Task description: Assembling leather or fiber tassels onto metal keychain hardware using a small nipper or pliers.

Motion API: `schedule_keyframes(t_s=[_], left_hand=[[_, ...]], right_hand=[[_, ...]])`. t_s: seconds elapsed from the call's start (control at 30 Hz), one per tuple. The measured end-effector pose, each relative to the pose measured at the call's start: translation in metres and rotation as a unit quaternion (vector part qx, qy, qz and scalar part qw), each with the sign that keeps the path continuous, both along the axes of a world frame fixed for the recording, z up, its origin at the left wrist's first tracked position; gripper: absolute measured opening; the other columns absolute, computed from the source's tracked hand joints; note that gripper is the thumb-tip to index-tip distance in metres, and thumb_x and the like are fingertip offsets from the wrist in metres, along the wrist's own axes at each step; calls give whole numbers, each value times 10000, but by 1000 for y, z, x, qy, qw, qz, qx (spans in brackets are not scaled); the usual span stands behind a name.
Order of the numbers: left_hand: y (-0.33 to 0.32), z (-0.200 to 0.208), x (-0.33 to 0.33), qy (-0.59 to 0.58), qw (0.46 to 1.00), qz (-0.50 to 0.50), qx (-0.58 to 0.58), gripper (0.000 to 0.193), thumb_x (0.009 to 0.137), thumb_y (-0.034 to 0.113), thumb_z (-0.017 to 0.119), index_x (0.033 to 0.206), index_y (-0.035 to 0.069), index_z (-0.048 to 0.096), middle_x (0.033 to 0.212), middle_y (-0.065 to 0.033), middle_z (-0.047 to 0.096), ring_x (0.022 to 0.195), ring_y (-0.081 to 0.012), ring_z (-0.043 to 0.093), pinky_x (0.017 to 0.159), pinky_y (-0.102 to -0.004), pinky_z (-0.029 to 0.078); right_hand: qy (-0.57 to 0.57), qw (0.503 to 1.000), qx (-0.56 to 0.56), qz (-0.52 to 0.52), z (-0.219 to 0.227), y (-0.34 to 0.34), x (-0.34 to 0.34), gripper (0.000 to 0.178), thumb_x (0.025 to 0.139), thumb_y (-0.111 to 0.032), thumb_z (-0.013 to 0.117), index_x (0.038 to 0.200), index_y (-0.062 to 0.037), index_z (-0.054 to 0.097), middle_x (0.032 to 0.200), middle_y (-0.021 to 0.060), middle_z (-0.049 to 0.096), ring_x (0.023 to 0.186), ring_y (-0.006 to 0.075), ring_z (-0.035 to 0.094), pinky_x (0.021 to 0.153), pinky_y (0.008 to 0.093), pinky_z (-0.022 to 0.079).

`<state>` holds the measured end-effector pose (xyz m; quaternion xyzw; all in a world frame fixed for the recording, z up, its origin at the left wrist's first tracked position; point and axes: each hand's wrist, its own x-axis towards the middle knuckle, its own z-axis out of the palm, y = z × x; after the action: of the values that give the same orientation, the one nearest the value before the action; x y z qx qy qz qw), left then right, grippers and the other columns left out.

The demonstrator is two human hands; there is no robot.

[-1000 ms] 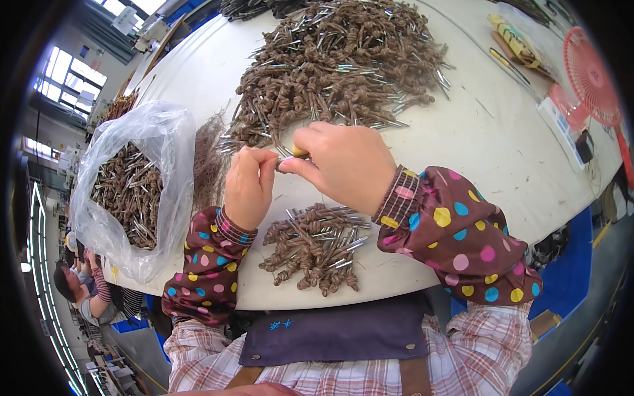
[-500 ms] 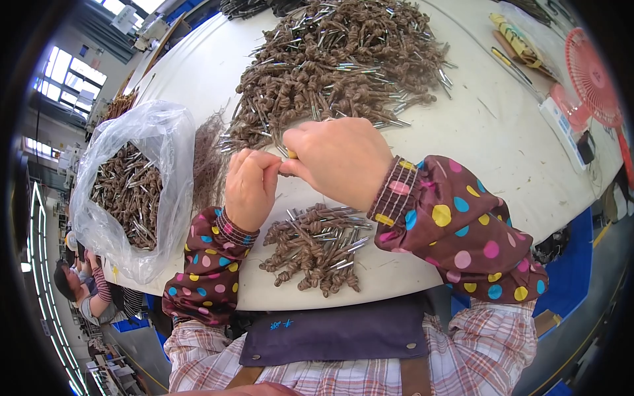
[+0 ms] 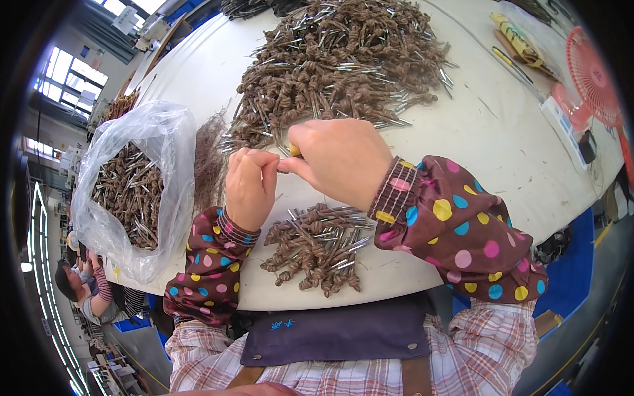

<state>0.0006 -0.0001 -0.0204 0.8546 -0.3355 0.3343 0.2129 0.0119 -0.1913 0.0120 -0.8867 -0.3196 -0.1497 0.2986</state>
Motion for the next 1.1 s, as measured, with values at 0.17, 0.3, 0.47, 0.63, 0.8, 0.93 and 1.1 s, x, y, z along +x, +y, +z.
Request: schedule_keyframes(t_s=[0.17, 0.3, 0.47, 0.63, 0.8, 0.93, 1.1], left_hand=[[1, -1, 0, -11, 1000, -4, -4, 204, 750, -6, 665, 880, 56, 520, 770, -65, 565, 697, -253, 529, 642, -366, 395], [4, -4, -2, 12, 999, 31, -40, 183, 774, -11, 645, 895, 42, 518, 768, -75, 562, 712, -271, 533, 641, -376, 412], [-1, -2, -7, 171, 970, 68, -160, 73, 886, 40, 567, 905, 8, 504, 795, -113, 578, 694, -280, 578, 609, -356, 458], [6, 4, 0, 319, 921, 51, -219, 81, 923, 95, 527, 918, 16, 512, 834, -121, 598, 711, -268, 595, 634, -338, 470], [24, 11, 17, 104, 992, 75, -8, 131, 898, 156, 565, 929, 29, 562, 895, -104, 625, 852, -282, 585, 762, -364, 457], [13, 16, 8, 223, 973, -49, 17, 154, 855, 173, 617, 951, 54, 636, 934, -97, 636, 895, -276, 569, 804, -371, 437], [7, 19, 1, 341, 934, -100, -22, 154, 832, 138, 651, 951, 44, 678, 887, -100, 659, 793, -233, 603, 751, -327, 462]], right_hand=[[14, 1000, -9, 14, 6, -1, -1, 279, 800, -316, 677, 762, -59, 577, 724, 58, 590, 621, 251, 586, 538, 329, 455], [71, 990, 122, -3, -1, -7, -1, 293, 774, -288, 727, 830, -35, 590, 746, 73, 603, 648, 206, 616, 585, 306, 487], [182, 966, 182, 17, -18, -16, -11, 307, 753, -183, 761, 935, -18, 577, 776, 31, 616, 639, 93, 578, 566, 250, 471], [214, 963, 162, -2, -11, -20, -7, 210, 781, -110, 711, 910, -10, 579, 744, 25, 592, 615, 45, 512, 551, 207, 431], [194, 972, 128, 35, -13, -30, -3, 206, 770, -107, 719, 894, -15, 583, 739, 45, 603, 608, 87, 544, 562, 227, 452], [159, 982, 74, 64, -15, -33, -3, 223, 752, -110, 736, 890, -19, 586, 764, 79, 621, 629, 158, 606, 567, 252, 477], [121, 982, 105, 99, -21, -28, -4, 234, 752, -117, 741, 899, -26, 584, 753, 76, 615, 633, 157, 611, 539, 251, 470]])
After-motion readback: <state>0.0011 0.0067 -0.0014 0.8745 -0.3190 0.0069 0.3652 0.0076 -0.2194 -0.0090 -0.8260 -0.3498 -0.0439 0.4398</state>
